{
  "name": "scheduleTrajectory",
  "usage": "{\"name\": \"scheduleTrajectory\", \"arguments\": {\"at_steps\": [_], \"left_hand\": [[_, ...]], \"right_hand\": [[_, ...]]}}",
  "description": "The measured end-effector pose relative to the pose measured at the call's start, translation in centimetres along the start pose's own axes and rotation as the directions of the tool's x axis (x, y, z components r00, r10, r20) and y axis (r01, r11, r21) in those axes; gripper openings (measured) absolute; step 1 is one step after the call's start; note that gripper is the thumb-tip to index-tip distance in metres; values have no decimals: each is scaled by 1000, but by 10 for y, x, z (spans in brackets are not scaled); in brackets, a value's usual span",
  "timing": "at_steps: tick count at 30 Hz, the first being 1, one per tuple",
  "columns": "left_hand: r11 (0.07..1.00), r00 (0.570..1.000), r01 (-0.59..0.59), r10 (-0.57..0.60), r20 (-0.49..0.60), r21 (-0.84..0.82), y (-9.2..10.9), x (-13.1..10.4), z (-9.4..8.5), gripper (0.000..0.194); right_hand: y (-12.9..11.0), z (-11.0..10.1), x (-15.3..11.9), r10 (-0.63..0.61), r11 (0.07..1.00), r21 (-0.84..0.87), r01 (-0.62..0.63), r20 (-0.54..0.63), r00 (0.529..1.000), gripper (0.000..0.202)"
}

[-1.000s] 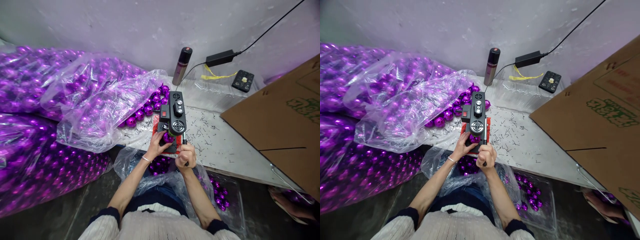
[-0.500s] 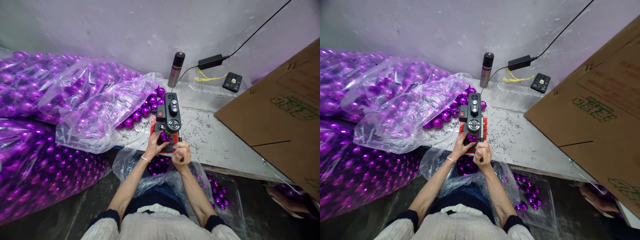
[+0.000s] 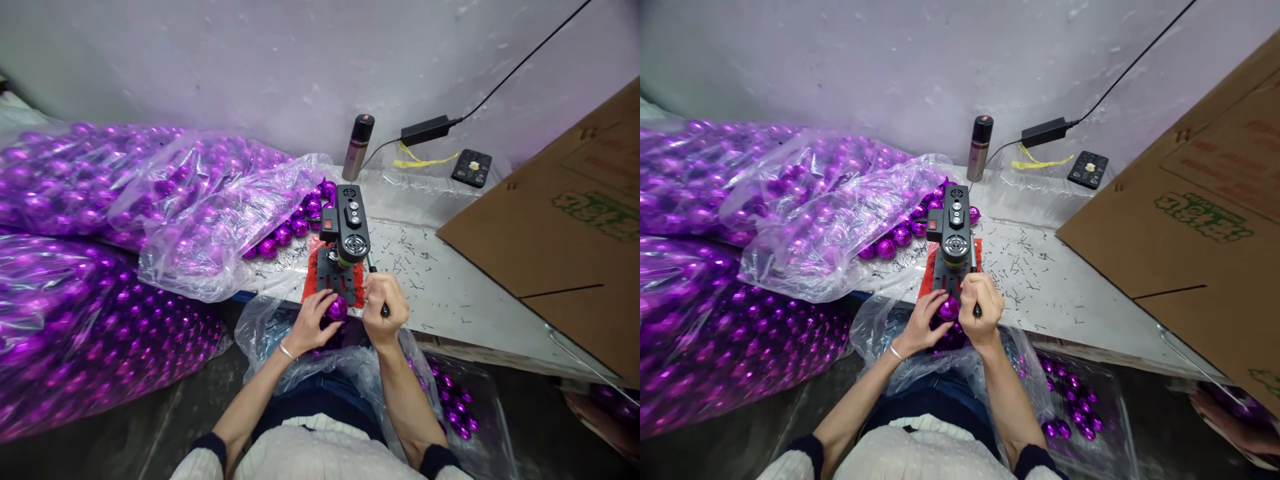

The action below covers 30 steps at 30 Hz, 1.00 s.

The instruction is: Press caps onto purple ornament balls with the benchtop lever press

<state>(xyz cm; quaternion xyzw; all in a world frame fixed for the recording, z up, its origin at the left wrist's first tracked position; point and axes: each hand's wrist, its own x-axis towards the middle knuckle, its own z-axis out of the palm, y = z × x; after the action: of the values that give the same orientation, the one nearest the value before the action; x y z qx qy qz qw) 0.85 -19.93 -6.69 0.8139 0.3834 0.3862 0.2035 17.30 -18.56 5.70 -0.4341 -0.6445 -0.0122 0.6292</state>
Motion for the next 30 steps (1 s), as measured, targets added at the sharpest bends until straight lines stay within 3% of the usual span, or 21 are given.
{"name": "scheduleTrajectory", "arguments": {"at_steps": [2,4,6,8,9,11,14,18,24,27,30], "left_hand": [[999,998,-38,37,54,12,2,-8,-6,76],[999,1000,-15,16,-15,40,-6,2,-16,76],[988,977,112,-89,-194,110,-24,29,-32,63],[925,903,317,-227,-365,210,-45,65,-51,56],[874,877,402,-283,-388,273,-55,83,-61,54],[760,859,502,-383,-340,412,-72,115,-77,51],[661,856,502,-470,-213,558,-85,140,-89,51],[649,885,443,-428,-185,619,-94,140,-89,43],[709,912,353,-407,-54,611,-105,133,-82,60],[773,907,397,-412,-85,495,-103,136,-84,58],[887,901,421,-385,-198,190,-91,130,-90,62]], "right_hand": [[2,1,-3,-11,1000,5,11,-7,1000,28],[3,2,-4,-18,1000,5,18,-14,1000,28],[4,3,-3,-29,1000,1,29,-19,999,29],[4,4,-2,-42,999,-11,42,-19,999,30],[5,4,-2,-48,999,-18,47,-18,999,30],[5,4,-3,-56,998,-31,55,-17,998,29],[6,4,-4,-60,998,-28,59,-14,998,30],[5,4,-4,-61,998,-6,61,-15,998,30],[3,5,-2,-63,998,-11,62,-28,998,30],[3,5,-2,-63,998,-13,63,-27,998,29],[3,5,-2,-69,998,-7,69,-26,997,29]]}}
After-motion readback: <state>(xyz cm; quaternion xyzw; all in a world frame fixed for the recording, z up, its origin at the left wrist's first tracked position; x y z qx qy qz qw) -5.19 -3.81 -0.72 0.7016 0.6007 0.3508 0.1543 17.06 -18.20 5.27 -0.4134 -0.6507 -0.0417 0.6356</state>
